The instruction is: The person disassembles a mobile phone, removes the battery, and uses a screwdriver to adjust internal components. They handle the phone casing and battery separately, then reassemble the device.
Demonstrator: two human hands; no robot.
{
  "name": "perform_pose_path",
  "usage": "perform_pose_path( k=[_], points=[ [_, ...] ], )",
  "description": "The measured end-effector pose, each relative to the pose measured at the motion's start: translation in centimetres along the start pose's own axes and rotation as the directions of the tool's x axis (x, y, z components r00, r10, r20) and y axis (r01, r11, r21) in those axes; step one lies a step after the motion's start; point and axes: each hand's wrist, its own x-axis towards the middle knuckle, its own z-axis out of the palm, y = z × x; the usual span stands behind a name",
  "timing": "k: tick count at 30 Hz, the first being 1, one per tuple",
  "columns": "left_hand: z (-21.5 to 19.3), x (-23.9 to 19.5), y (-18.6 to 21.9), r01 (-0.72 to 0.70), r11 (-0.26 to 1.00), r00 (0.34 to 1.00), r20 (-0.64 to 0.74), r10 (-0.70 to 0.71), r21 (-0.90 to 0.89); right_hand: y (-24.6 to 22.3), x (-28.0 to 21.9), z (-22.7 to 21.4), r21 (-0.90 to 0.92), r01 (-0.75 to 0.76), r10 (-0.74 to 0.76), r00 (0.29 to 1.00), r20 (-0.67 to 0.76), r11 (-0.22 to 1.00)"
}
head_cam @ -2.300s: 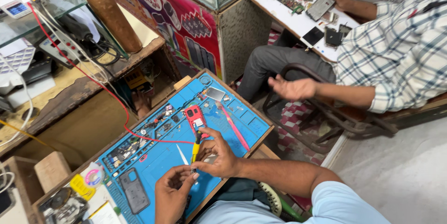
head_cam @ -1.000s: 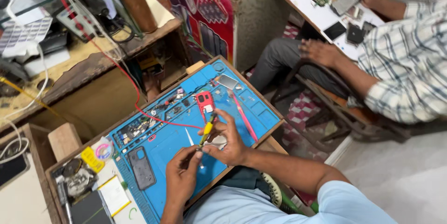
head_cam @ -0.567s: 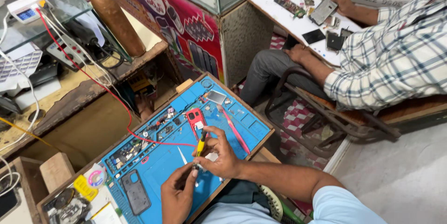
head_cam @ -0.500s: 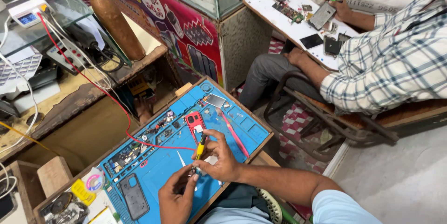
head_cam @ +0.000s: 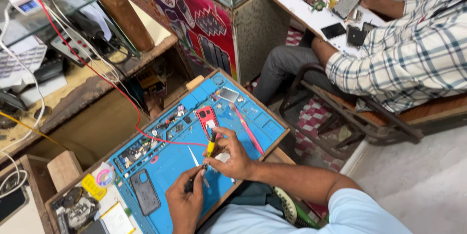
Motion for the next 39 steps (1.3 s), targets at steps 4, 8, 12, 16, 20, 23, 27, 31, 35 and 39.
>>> perform_pose_path(
  k=[4,8,12,16,20,23,27,31,35,39],
  points=[
    [0.1,0.3,1.0,-0.002,1.000,1.000,-0.002,0.002,-0.017,-0.4,0.1,-0.3,0.002,-0.026,0.027,0.999,-0.041,1.000],
    [-0.2,0.4,1.3,0.035,0.999,0.999,0.001,-0.035,-0.008,-0.5,0.6,-0.2,-0.026,0.001,-0.001,1.000,-0.011,1.000],
    [-0.2,-0.4,0.8,0.065,0.997,0.998,0.013,-0.065,-0.032,-0.7,-0.3,-0.3,-0.093,0.055,-0.054,0.998,0.011,0.994],
    [-0.2,0.2,0.5,0.118,0.992,0.992,0.038,-0.117,-0.048,-1.0,0.6,-0.5,-0.173,0.165,-0.156,0.986,0.064,0.971],
    [-0.3,0.3,0.2,0.210,0.973,0.975,0.091,-0.201,-0.101,-1.0,0.7,-0.6,-0.206,0.197,-0.185,0.980,0.076,0.958],
    [-0.4,0.4,0.0,0.277,0.954,0.957,0.125,-0.263,-0.110,-0.9,0.7,-0.5,-0.207,0.209,-0.200,0.978,0.063,0.956],
    [-0.4,0.4,-0.3,0.165,0.974,0.981,0.125,-0.146,-0.154,-0.7,0.4,-0.4,-0.182,0.204,-0.195,0.979,0.065,0.962],
    [-0.3,0.5,-0.6,0.132,0.983,0.986,0.117,-0.117,-0.131,-0.3,0.2,-0.4,-0.140,0.182,-0.171,0.981,0.089,0.973],
    [0.0,0.4,-0.7,0.206,0.973,0.975,0.103,-0.195,-0.103,-0.5,0.3,-0.3,-0.137,0.193,-0.182,0.979,0.089,0.972],
    [0.0,0.4,-0.5,0.216,0.964,0.975,0.083,-0.205,-0.154,-0.5,0.5,-0.7,-0.146,0.214,-0.203,0.975,0.088,0.966]
  ],
)
